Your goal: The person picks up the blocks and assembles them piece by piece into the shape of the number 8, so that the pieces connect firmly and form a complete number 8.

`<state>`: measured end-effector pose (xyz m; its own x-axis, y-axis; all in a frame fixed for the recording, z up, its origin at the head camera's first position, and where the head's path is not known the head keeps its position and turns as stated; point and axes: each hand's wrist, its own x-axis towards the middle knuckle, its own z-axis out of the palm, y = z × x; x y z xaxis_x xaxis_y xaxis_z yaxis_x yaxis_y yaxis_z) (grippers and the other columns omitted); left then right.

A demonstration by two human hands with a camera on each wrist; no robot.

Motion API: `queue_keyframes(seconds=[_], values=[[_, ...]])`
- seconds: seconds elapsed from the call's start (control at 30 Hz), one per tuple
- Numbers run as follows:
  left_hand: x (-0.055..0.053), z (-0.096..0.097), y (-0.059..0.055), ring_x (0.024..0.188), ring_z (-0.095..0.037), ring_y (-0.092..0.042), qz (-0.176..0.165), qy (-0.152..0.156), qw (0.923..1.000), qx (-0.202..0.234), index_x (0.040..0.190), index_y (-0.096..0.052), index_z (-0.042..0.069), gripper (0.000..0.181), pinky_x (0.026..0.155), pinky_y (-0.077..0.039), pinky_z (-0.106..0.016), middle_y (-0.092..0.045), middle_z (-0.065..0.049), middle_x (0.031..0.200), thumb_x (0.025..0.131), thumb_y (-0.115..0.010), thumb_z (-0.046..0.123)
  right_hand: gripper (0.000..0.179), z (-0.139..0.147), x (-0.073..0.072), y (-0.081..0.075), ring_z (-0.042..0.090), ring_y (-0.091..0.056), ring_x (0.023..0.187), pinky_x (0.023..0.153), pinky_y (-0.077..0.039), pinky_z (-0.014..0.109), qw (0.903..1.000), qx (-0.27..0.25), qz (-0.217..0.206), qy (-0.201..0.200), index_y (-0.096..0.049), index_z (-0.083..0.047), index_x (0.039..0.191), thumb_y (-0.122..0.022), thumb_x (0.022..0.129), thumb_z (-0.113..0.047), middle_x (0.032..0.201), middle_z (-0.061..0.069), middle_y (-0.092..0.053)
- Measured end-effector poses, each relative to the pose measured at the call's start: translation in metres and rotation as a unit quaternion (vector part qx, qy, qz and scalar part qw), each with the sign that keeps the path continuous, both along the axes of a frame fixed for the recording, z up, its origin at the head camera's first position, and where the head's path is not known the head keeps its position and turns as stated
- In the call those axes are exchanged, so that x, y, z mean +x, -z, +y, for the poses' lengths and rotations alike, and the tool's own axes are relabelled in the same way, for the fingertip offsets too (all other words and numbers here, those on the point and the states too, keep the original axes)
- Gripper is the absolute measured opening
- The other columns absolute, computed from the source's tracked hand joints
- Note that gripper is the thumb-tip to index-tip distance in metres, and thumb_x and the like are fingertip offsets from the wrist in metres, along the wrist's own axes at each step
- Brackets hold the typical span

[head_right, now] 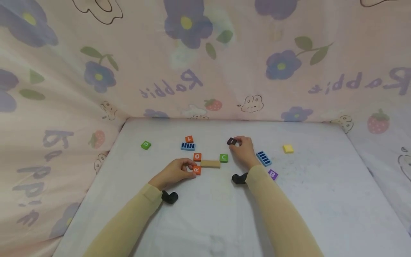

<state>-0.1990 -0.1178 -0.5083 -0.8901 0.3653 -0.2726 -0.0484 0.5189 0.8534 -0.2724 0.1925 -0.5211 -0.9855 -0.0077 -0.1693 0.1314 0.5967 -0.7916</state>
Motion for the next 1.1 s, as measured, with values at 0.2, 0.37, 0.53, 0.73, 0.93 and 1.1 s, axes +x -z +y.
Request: queue_keyframes(seconds=[0.2, 0.37, 0.53, 0.73, 0.93, 1.1], values=[[0.000, -0.001, -0.001, 0.073, -0.018, -0.050, 0.003, 0.002, 1.0000, 0.002, 0.112, -0.065, 0.023, 0.034, 0.062, -0.040, -0.030, -0.060, -0.001, 0.097, 0.081, -0.080, 0.029, 0.053, 0.000, 0.000, -0.001, 0.031, -0.040, 0.116, 0.097, -0.037, 0.048, 0.9999, -0.003, 0.000, 0.013, -0.045, -0.011, 0.139, -0.063, 0.094, -0.033, 0.127, 0.014, -0.042], [-0.002, 0.001, -0.003, 0.073, -0.019, -0.050, 0.002, 0.004, 0.9999, 0.010, 0.111, -0.065, 0.023, 0.034, 0.061, -0.040, -0.030, -0.060, -0.001, 0.097, 0.081, -0.080, 0.028, 0.053, 0.001, 0.001, -0.003, 0.030, -0.042, 0.112, 0.094, -0.038, 0.045, 0.9997, -0.014, 0.008, 0.020, -0.046, -0.011, 0.137, -0.063, 0.093, -0.035, 0.123, 0.012, -0.046], [-0.002, 0.002, -0.002, 0.075, -0.019, -0.050, -0.004, 0.004, 1.0000, 0.004, 0.111, -0.064, 0.022, 0.034, 0.062, -0.041, -0.030, -0.060, 0.000, 0.097, 0.081, -0.080, 0.028, 0.054, 0.002, 0.008, -0.007, 0.029, -0.043, 0.113, 0.095, -0.037, 0.045, 0.9995, -0.028, 0.000, 0.017, -0.046, -0.012, 0.137, -0.063, 0.093, -0.039, 0.126, 0.010, -0.048], [-0.003, 0.002, -0.002, 0.073, -0.019, -0.050, 0.002, 0.005, 1.0000, 0.007, 0.111, -0.064, 0.023, 0.033, 0.062, -0.041, -0.030, -0.060, -0.001, 0.096, 0.082, -0.079, 0.028, 0.058, 0.006, 0.019, -0.015, 0.027, -0.046, 0.115, 0.097, -0.038, 0.044, 0.9986, -0.052, -0.006, 0.002, -0.045, -0.014, 0.138, -0.063, 0.092, -0.044, 0.127, 0.008, -0.049], [-0.002, 0.001, 0.000, 0.075, -0.019, -0.050, -0.008, 0.001, 1.0000, 0.002, 0.111, -0.064, 0.023, 0.035, 0.063, -0.040, -0.031, -0.060, -0.001, 0.096, 0.081, -0.080, 0.029, 0.061, 0.009, 0.041, -0.022, 0.027, -0.049, 0.113, 0.086, -0.045, 0.038, 0.9966, -0.074, -0.029, -0.023, -0.046, -0.015, 0.138, -0.065, 0.090, -0.047, 0.127, 0.009, -0.052], [0.000, 0.001, 0.001, 0.075, -0.020, -0.049, -0.012, -0.003, 0.9999, -0.001, 0.111, -0.064, 0.023, 0.036, 0.062, -0.040, -0.032, -0.060, -0.001, 0.096, 0.080, -0.081, 0.030, 0.052, 0.008, 0.061, -0.031, 0.026, -0.052, 0.105, 0.077, -0.046, 0.037, 0.9945, -0.067, -0.034, -0.073, -0.051, -0.020, 0.132, -0.069, 0.089, -0.043, 0.118, 0.007, -0.057]])
